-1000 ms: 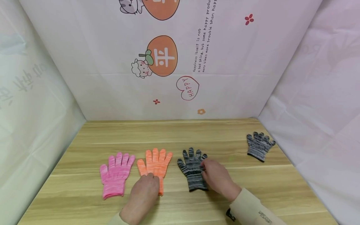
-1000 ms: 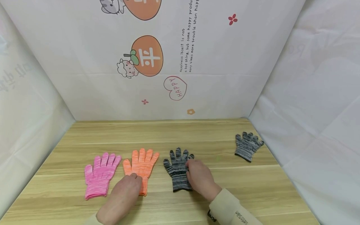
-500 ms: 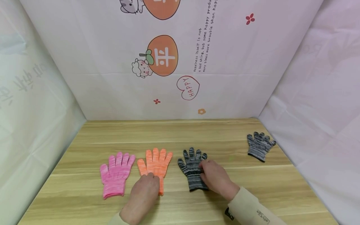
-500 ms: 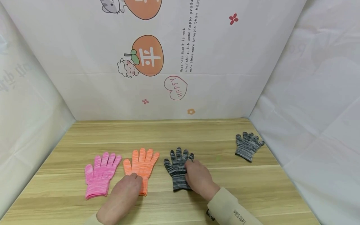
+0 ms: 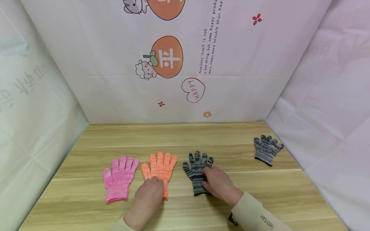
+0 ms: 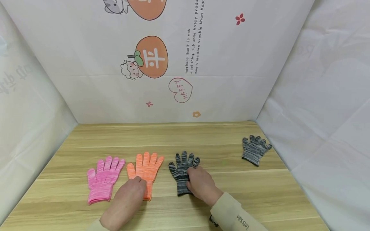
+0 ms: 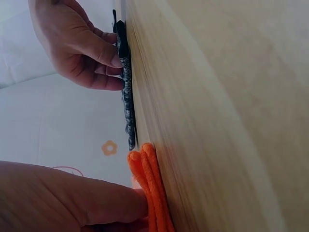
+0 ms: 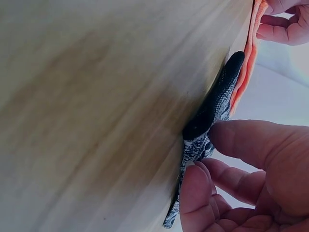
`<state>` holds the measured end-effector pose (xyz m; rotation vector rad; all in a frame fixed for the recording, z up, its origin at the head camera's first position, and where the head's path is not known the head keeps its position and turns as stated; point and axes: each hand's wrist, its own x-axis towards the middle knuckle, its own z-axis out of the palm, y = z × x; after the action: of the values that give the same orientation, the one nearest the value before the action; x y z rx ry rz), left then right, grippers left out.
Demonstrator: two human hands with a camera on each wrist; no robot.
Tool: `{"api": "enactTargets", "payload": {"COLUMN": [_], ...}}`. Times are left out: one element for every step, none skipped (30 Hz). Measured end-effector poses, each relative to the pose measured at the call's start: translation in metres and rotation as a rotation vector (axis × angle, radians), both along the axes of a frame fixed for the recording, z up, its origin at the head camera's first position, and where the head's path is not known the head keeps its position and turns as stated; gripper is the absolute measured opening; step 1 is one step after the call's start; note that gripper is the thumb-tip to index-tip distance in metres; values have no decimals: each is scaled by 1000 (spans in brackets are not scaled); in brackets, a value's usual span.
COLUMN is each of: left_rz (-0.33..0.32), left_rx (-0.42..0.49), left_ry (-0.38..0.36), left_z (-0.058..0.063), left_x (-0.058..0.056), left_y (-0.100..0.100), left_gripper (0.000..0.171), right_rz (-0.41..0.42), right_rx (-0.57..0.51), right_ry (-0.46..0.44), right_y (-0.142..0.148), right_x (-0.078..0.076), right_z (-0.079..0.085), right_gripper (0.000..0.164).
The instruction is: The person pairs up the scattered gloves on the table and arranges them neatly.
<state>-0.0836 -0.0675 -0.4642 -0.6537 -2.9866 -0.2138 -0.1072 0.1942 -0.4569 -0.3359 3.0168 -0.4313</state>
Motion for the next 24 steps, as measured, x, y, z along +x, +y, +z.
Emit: {"api": "enactTargets", "payload": {"left_rz": [2, 2, 2, 2, 1, 1, 0, -1, -2, -4, -5, -7, -8, -9, -10, -11, -12, -12, -13, -15, -16, -16, -17, -18], "left_rx": [4, 8, 10, 9, 7, 2, -1, -2, -4, -7, -7, -7, -7, -7, -6, -4, -4, -4, -3, 0, 1, 2, 1, 3], "left_ry": [-1, -1, -1, -3, -3, -3, -3, -4, -5, -6, -7, -7, -7, -5, -2, 1, 4, 10, 14, 19, 24, 29, 34, 39], "left_z": [0, 0, 0, 0, 0, 0, 0, 0, 0, 0, 1, 1, 1, 1, 1, 1, 1, 1, 1, 0, 0, 0, 0, 0], "left_x": [0, 0, 0, 0, 0, 0, 0, 0, 0, 0, 0, 0, -1, -1, -1, -1, -1, -1, -2, -2, -2, -1, -2, -2], "left_y": [0, 0, 0, 0, 0, 0, -1, -1, -1, -1, -1, -1, -1, -1, -1, -1, -1, -2, -2, -2, -2, -2, -1, -1], "left_gripper": [9, 9, 9, 9, 9, 9, 9, 9, 9, 9, 9, 9, 9, 9, 10, 10, 10, 11, 11, 12, 12, 12, 13, 12], "right_rz": [1, 1, 0, 1, 2, 3, 5, 6, 7, 7, 7, 8, 7, 7, 8, 8, 9, 9, 9, 9, 8, 6, 4, 2], "right_rx": [2, 4, 5, 6, 9, 11, 13, 16, 18, 19, 20, 18, 16, 15, 11, 9, 7, 7, 7, 8, 9, 11, 13, 14], "right_ry": [-4, -7, -10, -12, -14, -15, -17, -19, -20, -22, -23, -24, -24, -23, -22, -21, -20, -18, -19, -21, -22, -26, -31, -35], "right_y": [0, 0, 0, 0, 0, 0, 0, 0, 0, 0, 0, 0, 0, 0, 0, 0, 0, 0, 0, 0, 0, 0, 0, 0], "right_x": [0, -1, -1, -1, -1, -2, -2, -2, -2, -1, -1, -1, -1, -1, -1, -1, -1, -1, -1, -1, -1, -2, -2, -2], "right_z": [0, 0, 0, 0, 0, 0, 0, 0, 0, 0, 1, 1, 1, 1, 1, 1, 1, 1, 1, 1, 1, 1, 1, 1], "right_gripper": [33, 33, 33, 33, 32, 32, 32, 32, 32, 32, 32, 32, 32, 31, 31, 31, 31, 31, 31, 31, 31, 32, 32, 32]}}
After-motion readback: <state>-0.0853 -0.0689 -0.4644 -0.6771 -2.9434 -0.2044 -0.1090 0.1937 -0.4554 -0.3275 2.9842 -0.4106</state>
